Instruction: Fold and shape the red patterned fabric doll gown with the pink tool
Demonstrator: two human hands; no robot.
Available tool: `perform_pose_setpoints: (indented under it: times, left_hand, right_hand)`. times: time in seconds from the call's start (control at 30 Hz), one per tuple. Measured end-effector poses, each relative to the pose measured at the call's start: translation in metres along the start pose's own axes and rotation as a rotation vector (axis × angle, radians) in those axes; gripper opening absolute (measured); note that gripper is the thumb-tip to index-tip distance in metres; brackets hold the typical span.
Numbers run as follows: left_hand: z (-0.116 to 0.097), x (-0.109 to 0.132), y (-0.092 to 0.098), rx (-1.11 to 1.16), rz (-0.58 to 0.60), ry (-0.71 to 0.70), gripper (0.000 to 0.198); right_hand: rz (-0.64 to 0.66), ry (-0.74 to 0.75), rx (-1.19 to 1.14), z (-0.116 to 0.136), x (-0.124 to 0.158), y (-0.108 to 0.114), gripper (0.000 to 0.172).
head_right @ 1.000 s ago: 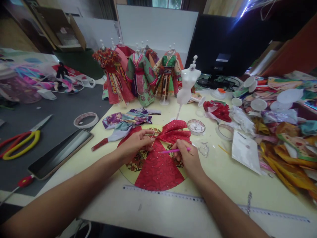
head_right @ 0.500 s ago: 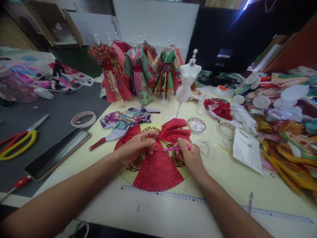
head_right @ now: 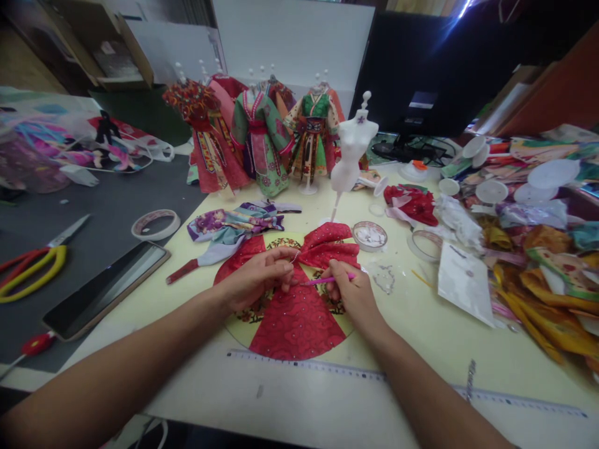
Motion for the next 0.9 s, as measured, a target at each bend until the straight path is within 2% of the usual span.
perform_pose_setpoints:
  times: [0.3, 0.67, 0.8, 0.9]
  left_hand:
    - [0.002, 0.000, 0.000, -0.047, 0.021, -0.015, 0.044]
    - [0.006, 0.002, -0.011, -0.134, 0.145, -0.031, 0.047]
    - [0.008, 0.003, -0.016, -0.203, 0.179, -0.034, 0.049]
    - [0.005, 0.008, -0.020, -0.342, 0.184, -0.073, 0.047]
  right_hand:
    - [-0.036, -0.036, -0.016, -0.007, -0.003, 0.000, 0.048]
    - [-0.047, -0.072, -0.023, -0.006, -0.003, -0.001, 0.048]
    - [-0.016, -0.056, -0.040, -0.006, -0.003, -0.001, 0.042]
    - [0.023, -0.042, -0.066, -0.004, -0.002, -0.003, 0.035]
Point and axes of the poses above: each hand's wrist, its own x-axis away from the middle knuckle, its own y-axis out of the back of the hand, z = x × y, the point moved 6 cm from there along -x, towards the middle knuckle, and after that the axes turned 4 degrees about y, right-handed, at the moved point
